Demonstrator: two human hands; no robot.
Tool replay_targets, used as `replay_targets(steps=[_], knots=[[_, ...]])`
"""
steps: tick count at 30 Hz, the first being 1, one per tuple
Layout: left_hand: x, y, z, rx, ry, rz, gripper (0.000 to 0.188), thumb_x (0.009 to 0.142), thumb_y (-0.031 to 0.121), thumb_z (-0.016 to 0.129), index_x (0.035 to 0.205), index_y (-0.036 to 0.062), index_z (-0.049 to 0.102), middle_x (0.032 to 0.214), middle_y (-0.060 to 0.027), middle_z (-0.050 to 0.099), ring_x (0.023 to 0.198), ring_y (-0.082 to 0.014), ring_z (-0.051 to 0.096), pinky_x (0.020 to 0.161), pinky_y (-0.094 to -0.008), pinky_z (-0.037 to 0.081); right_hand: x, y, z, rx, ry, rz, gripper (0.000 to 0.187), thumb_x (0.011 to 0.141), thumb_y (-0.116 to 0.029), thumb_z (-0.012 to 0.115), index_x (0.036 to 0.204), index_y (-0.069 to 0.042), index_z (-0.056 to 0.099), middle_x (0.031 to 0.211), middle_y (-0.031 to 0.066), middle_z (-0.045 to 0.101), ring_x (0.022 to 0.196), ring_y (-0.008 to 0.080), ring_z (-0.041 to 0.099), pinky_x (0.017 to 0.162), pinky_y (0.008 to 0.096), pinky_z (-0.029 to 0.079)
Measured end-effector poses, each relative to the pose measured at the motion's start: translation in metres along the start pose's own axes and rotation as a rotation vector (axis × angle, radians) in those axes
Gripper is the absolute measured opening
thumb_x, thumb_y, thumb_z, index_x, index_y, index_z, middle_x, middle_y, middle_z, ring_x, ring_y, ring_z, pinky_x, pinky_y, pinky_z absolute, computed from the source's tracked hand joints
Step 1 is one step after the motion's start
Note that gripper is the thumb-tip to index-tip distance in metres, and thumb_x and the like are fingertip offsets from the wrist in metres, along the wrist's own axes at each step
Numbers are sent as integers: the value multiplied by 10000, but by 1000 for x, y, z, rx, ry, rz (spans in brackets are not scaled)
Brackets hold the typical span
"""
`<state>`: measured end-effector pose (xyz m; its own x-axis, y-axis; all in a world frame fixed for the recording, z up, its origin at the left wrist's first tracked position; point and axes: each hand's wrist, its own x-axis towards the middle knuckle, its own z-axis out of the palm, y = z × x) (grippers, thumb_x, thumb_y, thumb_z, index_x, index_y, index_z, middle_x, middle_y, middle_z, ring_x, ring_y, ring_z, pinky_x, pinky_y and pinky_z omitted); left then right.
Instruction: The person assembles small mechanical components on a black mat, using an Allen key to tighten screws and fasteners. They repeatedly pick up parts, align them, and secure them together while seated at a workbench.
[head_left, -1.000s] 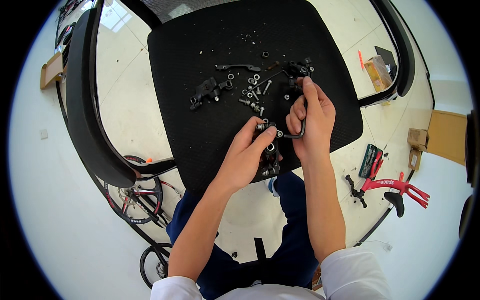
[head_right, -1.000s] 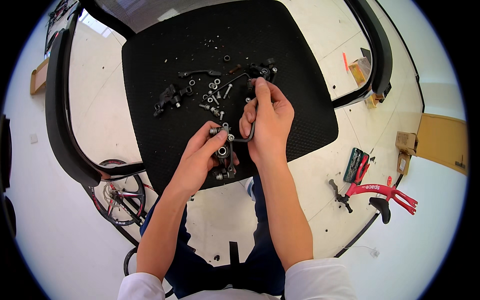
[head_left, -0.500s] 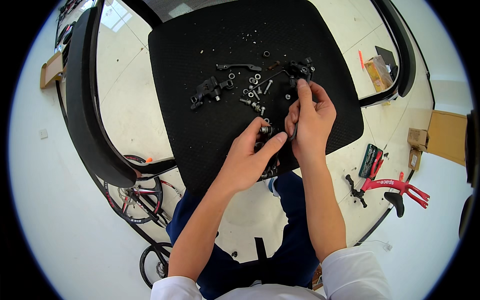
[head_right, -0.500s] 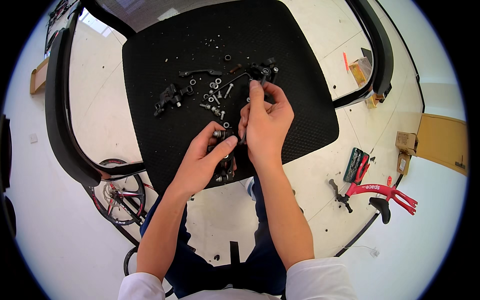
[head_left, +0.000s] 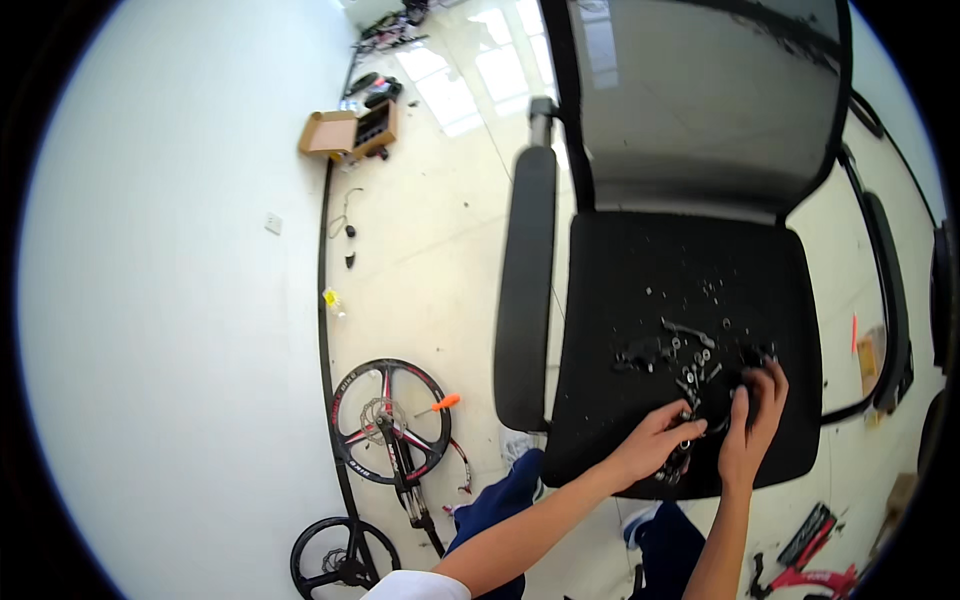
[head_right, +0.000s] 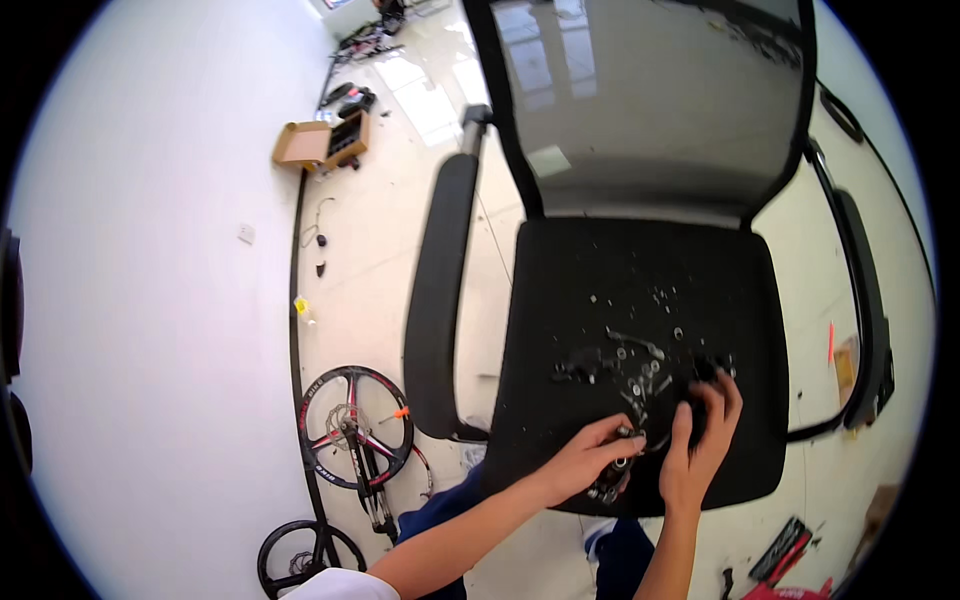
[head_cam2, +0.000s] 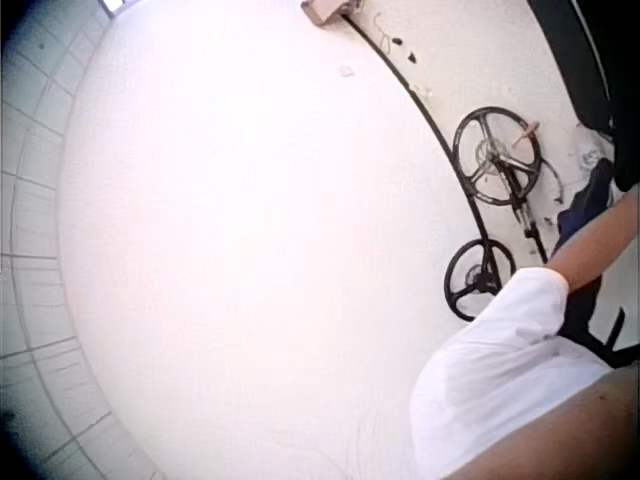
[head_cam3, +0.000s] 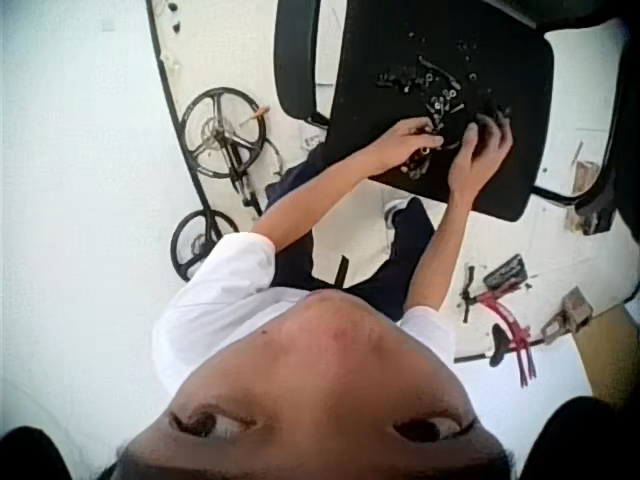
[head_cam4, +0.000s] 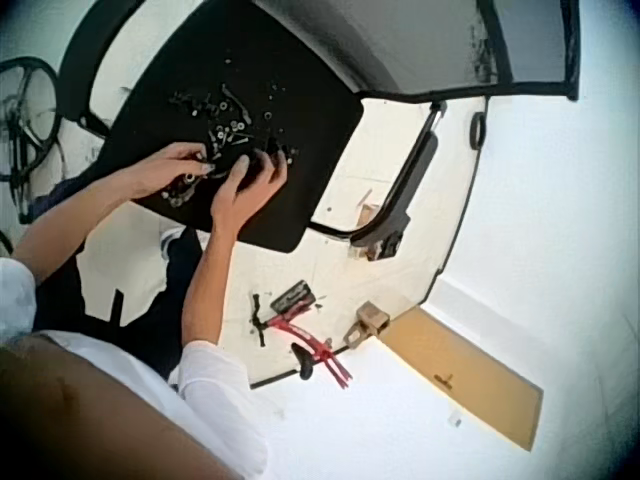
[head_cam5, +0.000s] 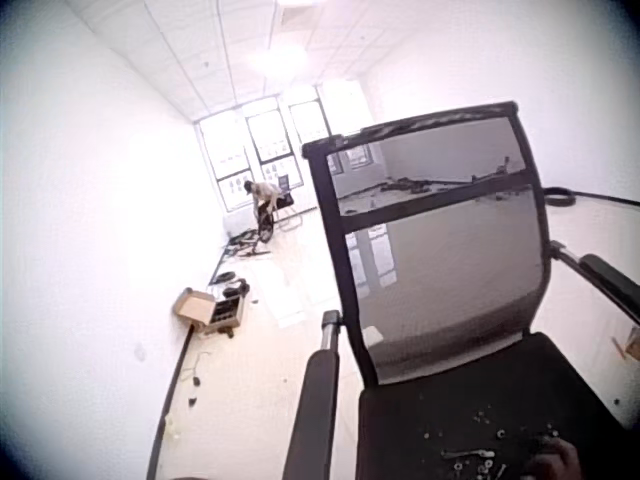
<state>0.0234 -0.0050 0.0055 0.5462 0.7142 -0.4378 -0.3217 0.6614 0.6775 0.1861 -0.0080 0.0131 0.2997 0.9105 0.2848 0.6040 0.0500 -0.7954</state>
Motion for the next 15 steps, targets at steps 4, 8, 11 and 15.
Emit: replay_targets(steps=[4, 8, 11, 15], knots=[[-6, 3, -14, -91, 88, 50, 182, 980, 233, 605, 949, 67, 534, 689, -31, 566, 580, -131, 617, 515, -261, 480, -9, 3, -2, -42, -104, -52, 188, 941, -137, 548, 1051, 15, 564, 1260, 180, 525, 1152, 325, 542, 936, 380, 432], [-7, 19, -31, -178, 217, 139, 201, 970, 245, 631, 969, 72, 529, 775, -46, 587, 611, -144, 638, 527, -282, 515, -17, -7, -2, -10, -129, -146, 192, 919, -47, 590, 1099, 22, 586, 943, 154, 595, 766, 244, 596, 692, 312, 474], [-4, 22, -43, -203, 294, 210, 207, 966, 239, 641, 995, 63, 535, 864, -52, 595, 625, -144, 634, 532, -282, 518, -34, -24, -4, -41, -207, -85, 214, 878, 13, 646, 1090, -11, 635, 826, 120, 668, 637, 238, 644, 583, 329, 502], [-1, 21, -38, -151, 349, 262, 210, 954, 219, 654, 1070, 75, 552, 857, -46, 619, 587, -114, 603, 489, -261, 485, -55, -54, 5, -105, -359, -391, 245, 795, 8, 711, 1021, -47, 633, 767, 115, 630, 629, 306, 627, 575, 379, 512]])
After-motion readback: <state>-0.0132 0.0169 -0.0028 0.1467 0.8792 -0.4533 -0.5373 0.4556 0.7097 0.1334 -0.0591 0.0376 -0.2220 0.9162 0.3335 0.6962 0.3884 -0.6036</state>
